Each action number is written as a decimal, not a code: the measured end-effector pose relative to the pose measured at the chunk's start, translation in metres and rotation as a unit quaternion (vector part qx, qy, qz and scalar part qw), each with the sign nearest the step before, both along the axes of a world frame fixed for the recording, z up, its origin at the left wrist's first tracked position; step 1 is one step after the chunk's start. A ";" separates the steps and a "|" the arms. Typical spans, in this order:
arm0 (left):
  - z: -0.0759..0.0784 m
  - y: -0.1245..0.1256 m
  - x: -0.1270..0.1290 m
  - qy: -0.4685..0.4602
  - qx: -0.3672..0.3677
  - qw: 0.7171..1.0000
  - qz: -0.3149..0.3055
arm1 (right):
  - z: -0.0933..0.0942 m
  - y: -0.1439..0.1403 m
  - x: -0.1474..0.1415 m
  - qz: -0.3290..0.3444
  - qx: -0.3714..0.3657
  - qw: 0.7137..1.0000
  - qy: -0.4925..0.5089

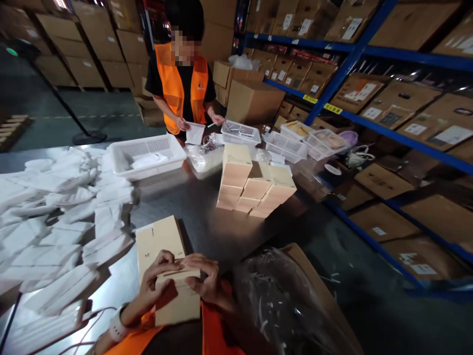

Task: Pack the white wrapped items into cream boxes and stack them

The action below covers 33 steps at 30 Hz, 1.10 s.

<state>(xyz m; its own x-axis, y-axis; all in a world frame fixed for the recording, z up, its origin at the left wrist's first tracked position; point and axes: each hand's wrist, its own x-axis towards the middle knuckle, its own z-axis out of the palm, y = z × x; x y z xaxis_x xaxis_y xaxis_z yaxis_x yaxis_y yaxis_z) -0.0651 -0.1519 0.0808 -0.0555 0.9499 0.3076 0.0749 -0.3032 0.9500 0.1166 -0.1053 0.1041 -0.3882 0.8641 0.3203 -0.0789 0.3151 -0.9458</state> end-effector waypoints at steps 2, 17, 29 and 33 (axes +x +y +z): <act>-0.003 -0.001 0.003 -0.001 -0.002 1.000 0.009 | -0.001 0.001 0.003 -0.003 0.010 1.000 -0.026; -0.006 0.004 0.013 0.023 0.054 0.998 0.029 | -0.025 0.011 0.011 0.053 0.102 0.993 0.028; -0.028 0.013 0.022 -0.004 0.013 1.000 0.010 | -0.038 0.031 0.024 0.109 0.034 0.991 -0.070; -0.020 0.016 0.035 0.028 0.018 0.999 -0.019 | -0.010 0.060 0.012 0.233 0.021 0.946 -0.225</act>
<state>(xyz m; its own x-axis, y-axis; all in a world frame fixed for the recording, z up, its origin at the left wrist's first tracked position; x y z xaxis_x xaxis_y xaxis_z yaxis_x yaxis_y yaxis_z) -0.0305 -0.1361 0.0603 -0.0020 0.9390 0.3440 0.1161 -0.3414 0.9327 0.1291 -0.0449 0.0941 -0.8286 0.5564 0.0619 0.1894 0.3825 -0.9043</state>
